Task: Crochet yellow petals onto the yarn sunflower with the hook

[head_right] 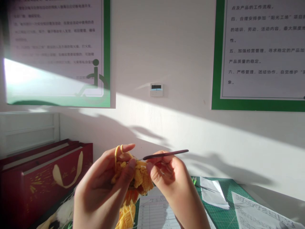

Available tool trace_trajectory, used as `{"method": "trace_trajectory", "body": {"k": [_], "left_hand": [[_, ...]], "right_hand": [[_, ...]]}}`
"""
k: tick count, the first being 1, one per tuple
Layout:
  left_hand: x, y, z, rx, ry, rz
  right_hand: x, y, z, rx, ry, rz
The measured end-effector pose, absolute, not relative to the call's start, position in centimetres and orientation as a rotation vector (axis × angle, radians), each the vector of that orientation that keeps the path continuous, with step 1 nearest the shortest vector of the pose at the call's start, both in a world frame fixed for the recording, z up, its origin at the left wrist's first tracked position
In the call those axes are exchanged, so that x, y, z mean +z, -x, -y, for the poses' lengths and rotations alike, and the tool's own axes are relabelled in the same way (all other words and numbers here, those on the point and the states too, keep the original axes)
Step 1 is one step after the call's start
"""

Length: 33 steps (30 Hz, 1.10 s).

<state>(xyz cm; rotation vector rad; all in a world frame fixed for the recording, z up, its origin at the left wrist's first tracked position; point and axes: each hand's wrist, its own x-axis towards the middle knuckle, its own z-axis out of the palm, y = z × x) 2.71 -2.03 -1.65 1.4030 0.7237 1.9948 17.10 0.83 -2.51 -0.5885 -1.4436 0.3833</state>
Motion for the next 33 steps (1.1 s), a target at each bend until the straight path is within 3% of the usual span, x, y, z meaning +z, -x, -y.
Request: {"method": "trace_trajectory", "body": {"k": [8, 33], "left_hand": [[-2.0, -3.2, 1.4, 2.095, -1.356, -0.611], [-2.0, -3.2, 0.7, 2.011, -1.242, -0.557]], "right_hand": [[-2.3, -16.9, 0.3, 0.832, 0.751, 1.334], [-2.4, -16.4, 0.4, 0.961, 0.760, 1.272]]}}
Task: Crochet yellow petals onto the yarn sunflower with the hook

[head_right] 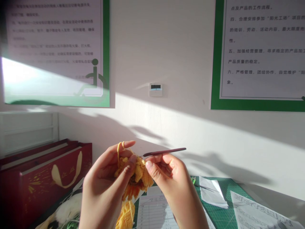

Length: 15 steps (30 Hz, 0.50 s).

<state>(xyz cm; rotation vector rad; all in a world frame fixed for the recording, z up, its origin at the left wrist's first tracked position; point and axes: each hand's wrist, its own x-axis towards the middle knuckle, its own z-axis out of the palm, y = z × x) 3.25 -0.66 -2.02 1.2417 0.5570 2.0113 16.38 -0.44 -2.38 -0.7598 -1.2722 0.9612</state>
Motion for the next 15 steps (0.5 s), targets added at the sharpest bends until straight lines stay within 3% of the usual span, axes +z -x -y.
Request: {"method": "trace_trajectory", "body": {"k": [15], "left_hand": [[-2.01, -3.03, 0.38, 1.971, -1.290, -0.565]], "right_hand": [[-2.36, -15.92, 0.37, 0.888, 0.778, 1.219]]}}
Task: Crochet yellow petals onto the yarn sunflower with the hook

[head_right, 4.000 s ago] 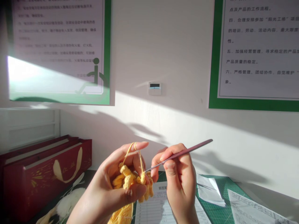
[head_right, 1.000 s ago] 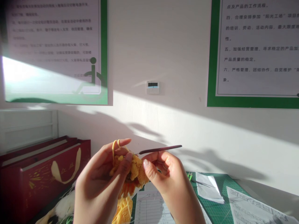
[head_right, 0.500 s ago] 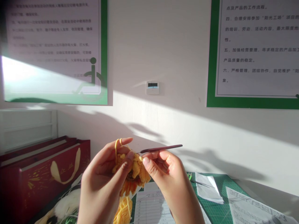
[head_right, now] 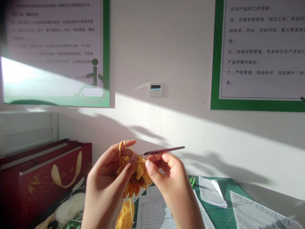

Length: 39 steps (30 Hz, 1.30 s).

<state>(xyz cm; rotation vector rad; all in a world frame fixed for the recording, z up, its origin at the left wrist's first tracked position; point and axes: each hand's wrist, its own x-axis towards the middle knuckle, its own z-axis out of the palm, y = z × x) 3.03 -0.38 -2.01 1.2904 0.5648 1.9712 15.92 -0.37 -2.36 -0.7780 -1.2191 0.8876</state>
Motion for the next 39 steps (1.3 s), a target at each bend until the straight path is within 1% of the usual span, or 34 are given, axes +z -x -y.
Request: {"method": "trace_trajectory", "body": {"k": [16, 39], "left_hand": [[-1.92, -3.21, 0.71, 1.984, -1.312, -0.589], [-1.78, -2.88, 1.14, 1.929, -1.298, -0.540]], "right_hand": [[-2.24, -15.84, 0.37, 0.912, 0.756, 1.244], [-2.22, -15.45, 0.44, 0.794, 0.779, 1.247]]}}
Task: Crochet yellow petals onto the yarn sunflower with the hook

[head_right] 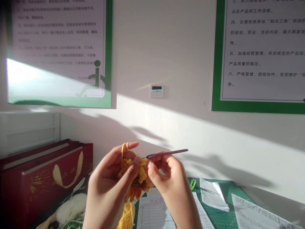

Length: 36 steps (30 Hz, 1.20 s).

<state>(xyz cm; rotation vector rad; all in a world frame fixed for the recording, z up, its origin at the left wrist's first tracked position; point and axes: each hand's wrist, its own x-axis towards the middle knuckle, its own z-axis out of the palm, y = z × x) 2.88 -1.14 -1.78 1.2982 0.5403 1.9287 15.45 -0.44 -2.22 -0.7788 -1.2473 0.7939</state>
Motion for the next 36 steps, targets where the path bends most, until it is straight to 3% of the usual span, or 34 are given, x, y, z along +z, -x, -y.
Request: {"method": "trace_trajectory", "body": {"k": [36], "left_hand": [[-1.69, -2.44, 0.97, 1.829, -1.339, -0.519]], "right_hand": [[-2.68, -15.87, -0.31, 0.810, 0.782, 1.287]]}}
